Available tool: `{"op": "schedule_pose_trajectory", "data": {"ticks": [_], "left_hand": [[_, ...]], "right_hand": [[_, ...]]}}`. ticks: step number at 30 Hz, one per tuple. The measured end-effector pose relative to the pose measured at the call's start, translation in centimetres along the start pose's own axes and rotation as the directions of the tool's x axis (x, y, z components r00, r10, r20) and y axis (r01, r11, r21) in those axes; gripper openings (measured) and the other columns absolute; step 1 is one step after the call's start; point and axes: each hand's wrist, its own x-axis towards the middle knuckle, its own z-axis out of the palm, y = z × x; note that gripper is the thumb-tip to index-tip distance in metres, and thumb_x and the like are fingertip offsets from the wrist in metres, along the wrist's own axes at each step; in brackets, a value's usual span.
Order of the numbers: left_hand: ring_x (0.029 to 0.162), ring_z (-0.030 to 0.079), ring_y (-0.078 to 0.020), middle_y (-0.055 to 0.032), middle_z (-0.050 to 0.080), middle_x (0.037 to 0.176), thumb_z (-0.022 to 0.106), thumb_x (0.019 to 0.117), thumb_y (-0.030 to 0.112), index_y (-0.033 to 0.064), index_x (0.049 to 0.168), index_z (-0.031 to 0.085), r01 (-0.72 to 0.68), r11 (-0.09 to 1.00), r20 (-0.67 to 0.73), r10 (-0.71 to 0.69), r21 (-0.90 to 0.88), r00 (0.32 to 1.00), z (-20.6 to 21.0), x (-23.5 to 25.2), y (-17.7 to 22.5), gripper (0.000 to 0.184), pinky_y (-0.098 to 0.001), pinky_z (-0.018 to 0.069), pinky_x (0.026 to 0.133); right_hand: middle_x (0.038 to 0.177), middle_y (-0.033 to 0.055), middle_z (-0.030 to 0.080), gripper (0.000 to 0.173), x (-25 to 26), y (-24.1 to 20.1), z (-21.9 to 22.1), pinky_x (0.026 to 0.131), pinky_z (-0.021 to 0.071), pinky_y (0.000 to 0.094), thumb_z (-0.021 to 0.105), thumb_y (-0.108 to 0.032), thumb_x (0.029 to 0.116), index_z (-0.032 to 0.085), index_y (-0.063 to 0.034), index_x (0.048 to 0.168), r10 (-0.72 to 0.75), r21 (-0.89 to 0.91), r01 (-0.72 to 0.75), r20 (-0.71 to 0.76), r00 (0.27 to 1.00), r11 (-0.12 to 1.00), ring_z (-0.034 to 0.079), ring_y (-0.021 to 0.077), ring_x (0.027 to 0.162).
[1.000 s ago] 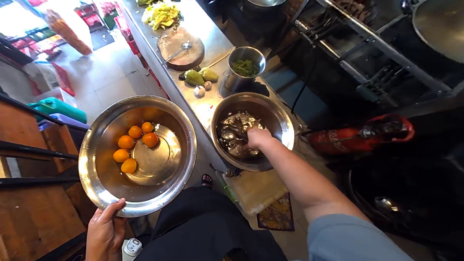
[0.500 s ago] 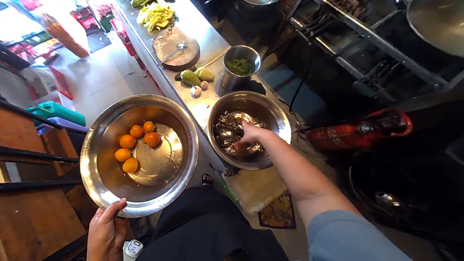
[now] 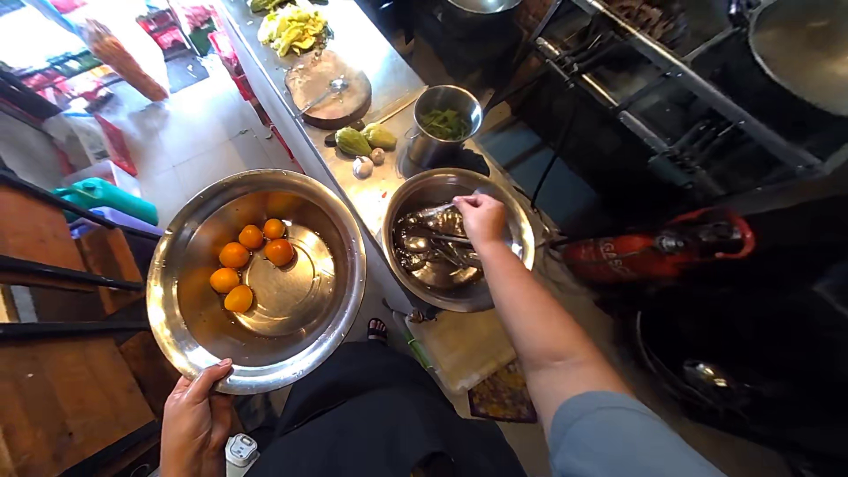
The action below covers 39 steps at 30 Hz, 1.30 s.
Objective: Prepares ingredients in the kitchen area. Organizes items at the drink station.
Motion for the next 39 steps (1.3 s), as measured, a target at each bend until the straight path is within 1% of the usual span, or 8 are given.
{"op": "schedule_pose_trajectory", "data": {"ticks": [5,9,13,19,25,31,36,39], "left_hand": [[0.066,0.073,-0.0147,-0.0072,0.072,0.080,0.054,0.0906,-0.008,0.0022,0.102,0.057,-0.008,1.000,-0.010,0.008,0.002,1.000,-0.1,-0.2,-0.2,0.016,-0.0315,0.0635,0.057],[0.065,0.073,-0.0153,-0.0066,0.072,0.080,0.054,0.0914,-0.007,0.0025,0.107,0.055,0.007,1.000,-0.029,-0.006,0.013,1.000,-0.2,-0.3,-0.2,0.018,-0.0318,0.0632,0.055],[0.065,0.073,-0.0158,-0.0071,0.072,0.081,0.055,0.0916,-0.006,0.0024,0.108,0.055,0.019,0.999,-0.030,-0.018,0.026,0.999,0.0,-0.5,-0.2,0.018,-0.0327,0.0633,0.056],[0.065,0.073,-0.0142,-0.0068,0.072,0.080,0.054,0.0920,-0.007,0.0029,0.105,0.056,0.024,1.000,-0.038,-0.024,0.009,0.999,0.0,-1.0,-0.2,0.017,-0.0309,0.0629,0.055],[0.066,0.073,-0.0151,-0.0074,0.072,0.081,0.055,0.0906,-0.007,0.0022,0.106,0.057,0.016,1.000,-0.034,-0.016,0.009,0.999,-0.1,-1.0,-0.5,0.018,-0.0318,0.0634,0.057],[0.065,0.073,-0.0153,-0.0078,0.072,0.081,0.055,0.0908,-0.008,0.0020,0.105,0.057,0.022,1.000,-0.029,-0.022,0.013,0.999,0.1,-1.0,-0.4,0.018,-0.0316,0.0631,0.055],[0.067,0.074,-0.0159,-0.0082,0.073,0.082,0.055,0.0905,-0.008,0.0017,0.105,0.057,0.014,1.000,0.007,-0.014,-0.006,1.000,0.2,-0.9,-0.4,0.018,-0.0318,0.0636,0.057],[0.066,0.073,-0.0147,-0.0070,0.072,0.082,0.054,0.0912,-0.008,0.0023,0.106,0.057,0.014,1.000,0.002,-0.014,0.006,1.000,0.5,-0.9,-0.4,0.018,-0.0317,0.0635,0.057]], "right_hand": [[0.103,0.0214,0.072,0.028,0.0,0.0,-1.2,0.093,0.0543,0.0493,0.071,-0.017,0.0947,0.067,0.0064,0.109,-0.210,0.017,0.215,-0.150,0.966,0.977,0.070,0.0311,0.098],[0.118,0.0304,0.064,0.042,-0.4,-1.3,-2.5,0.098,0.0507,0.0637,0.063,-0.009,0.1001,0.047,0.0080,0.135,-0.150,-0.229,0.220,0.288,0.946,0.948,0.065,0.0462,0.112],[0.133,0.0284,0.057,0.030,0.3,2.6,-0.8,0.103,0.0491,0.0621,0.059,0.002,0.0954,0.070,-0.0007,0.123,-0.184,-0.374,0.450,0.567,0.803,0.811,0.058,0.0454,0.123],[0.158,0.0325,0.034,0.122,-1.5,2.3,0.4,0.116,0.0208,0.0748,0.096,-0.037,0.0683,0.025,-0.0015,0.161,0.249,-0.600,0.285,0.651,0.717,0.747,0.029,0.0528,0.148],[0.119,0.0239,0.068,0.055,-3.2,2.5,2.6,0.109,0.0333,0.0715,0.085,-0.032,0.0801,0.068,0.0001,0.121,0.171,-0.598,0.418,0.688,0.705,0.684,0.061,0.0435,0.118],[0.113,0.0255,0.069,0.051,-3.1,2.8,1.8,0.088,0.0504,0.0701,0.081,-0.035,0.0825,0.067,-0.0037,0.121,0.234,-0.603,0.336,0.672,0.702,0.723,0.066,0.0460,0.109],[0.118,0.0290,0.068,0.053,-3.0,1.7,0.9,0.096,0.0455,0.0718,0.078,-0.030,0.0862,0.063,0.0019,0.126,0.228,-0.689,0.271,0.541,0.809,0.673,0.064,0.0500,0.113],[0.119,0.0274,0.068,0.052,-3.4,1.1,1.8,0.099,0.0445,0.0712,0.077,-0.035,0.0875,0.066,0.0001,0.124,0.264,-0.629,0.262,0.616,0.742,0.732,0.063,0.0477,0.116]]}}
